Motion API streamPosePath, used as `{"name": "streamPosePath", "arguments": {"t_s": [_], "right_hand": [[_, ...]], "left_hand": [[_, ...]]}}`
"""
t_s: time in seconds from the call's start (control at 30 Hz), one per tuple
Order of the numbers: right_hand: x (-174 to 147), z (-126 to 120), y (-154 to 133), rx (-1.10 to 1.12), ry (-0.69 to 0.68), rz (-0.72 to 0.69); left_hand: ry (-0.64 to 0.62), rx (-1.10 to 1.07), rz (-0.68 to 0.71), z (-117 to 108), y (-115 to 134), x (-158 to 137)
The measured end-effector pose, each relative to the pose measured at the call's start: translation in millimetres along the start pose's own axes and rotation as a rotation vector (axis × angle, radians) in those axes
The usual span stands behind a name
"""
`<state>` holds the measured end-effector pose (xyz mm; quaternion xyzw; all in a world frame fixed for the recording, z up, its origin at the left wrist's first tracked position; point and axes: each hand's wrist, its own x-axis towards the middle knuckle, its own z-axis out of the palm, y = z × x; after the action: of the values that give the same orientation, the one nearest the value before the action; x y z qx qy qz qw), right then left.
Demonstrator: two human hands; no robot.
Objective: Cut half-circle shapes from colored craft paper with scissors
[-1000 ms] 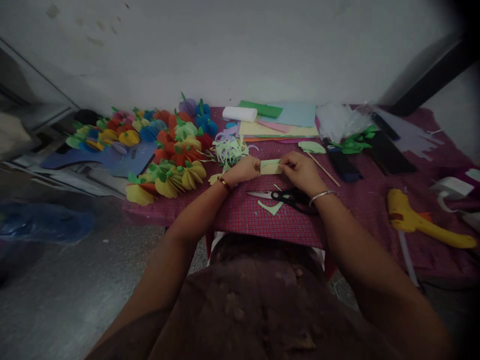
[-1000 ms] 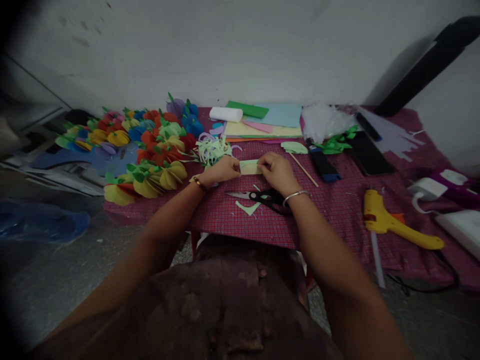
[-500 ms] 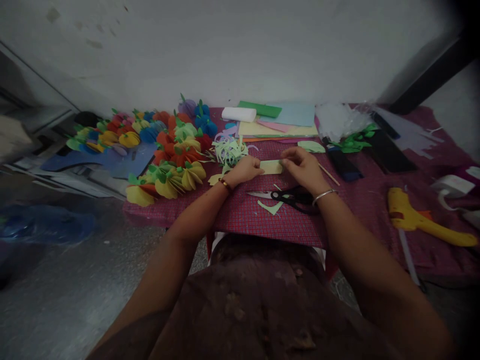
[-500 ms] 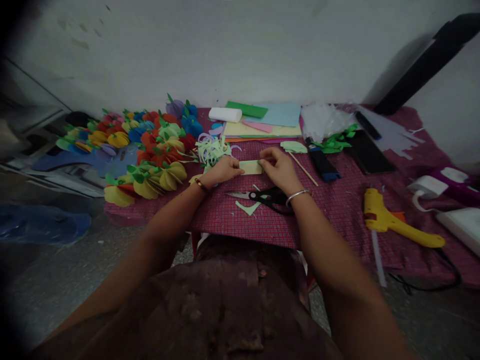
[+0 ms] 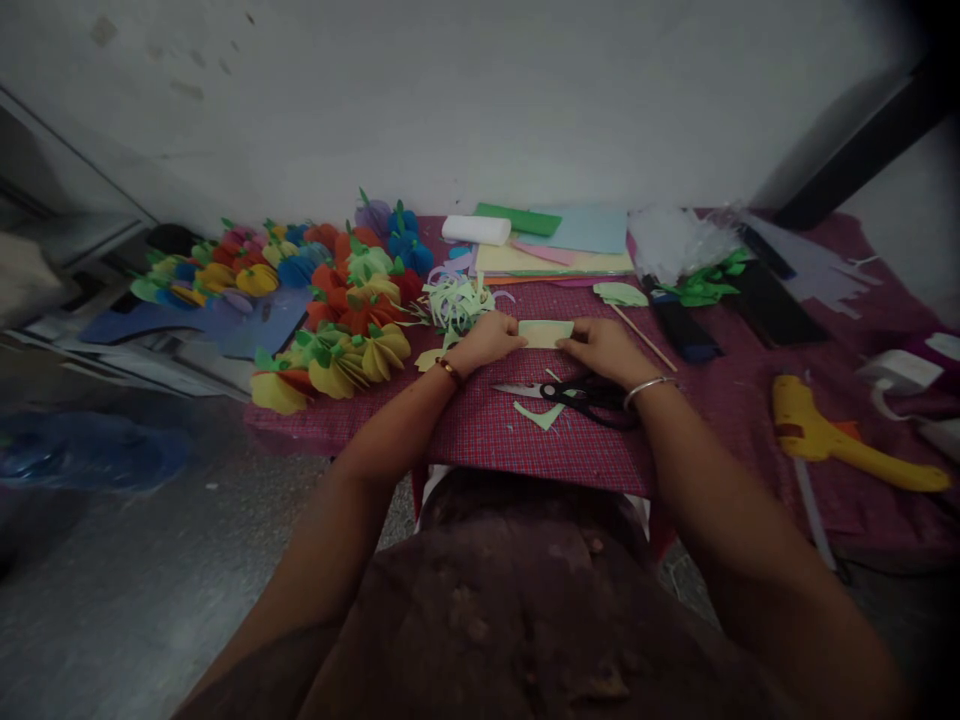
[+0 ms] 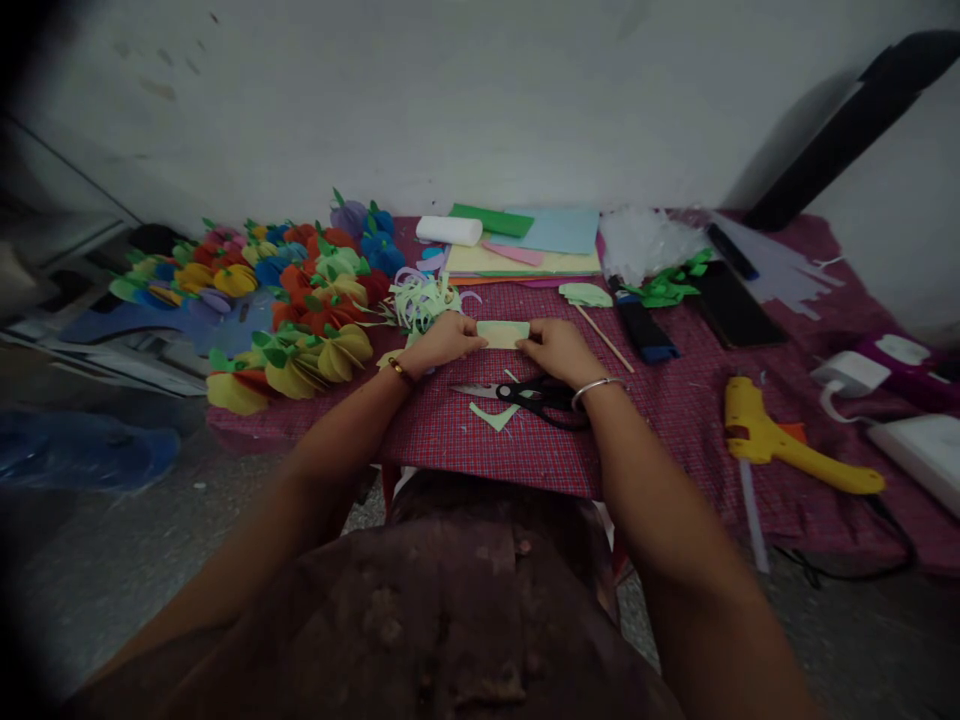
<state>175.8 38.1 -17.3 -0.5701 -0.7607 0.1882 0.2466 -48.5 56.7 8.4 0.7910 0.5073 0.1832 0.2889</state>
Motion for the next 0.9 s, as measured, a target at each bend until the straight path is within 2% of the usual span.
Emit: {"name": "streamPosePath", "arguments": {"t_s": [0.23,0.37,0.47,0.67,0.8,0.9], "right_hand": [[-1,2,4,0.022,0.032,-0.047],[-2,0,0,-0.01,0.01,-0.035],[-3,-3,-6,-0.024,-0.008,-0.012],[-8,-6,-11,0.002,-0.005,-0.011],[-10,-7,-11,0.108,0.088,0.0],[-6,-29,-8,0.071,0.23,0.063]], "left_hand": [[-0.119,-0.109,0.068,-5,-11,4],[-0.05,-0.076,0.108,-6,-8,4],[0.003,-0.076,0.06,-6,-3,1],[-0.091,-0.178,-0.094,-6,-5,0],[-0.088,-0.093,-0.14,-9,-1,-1],[-0.044,0.076,-0.114,-10,4,-1]]}}
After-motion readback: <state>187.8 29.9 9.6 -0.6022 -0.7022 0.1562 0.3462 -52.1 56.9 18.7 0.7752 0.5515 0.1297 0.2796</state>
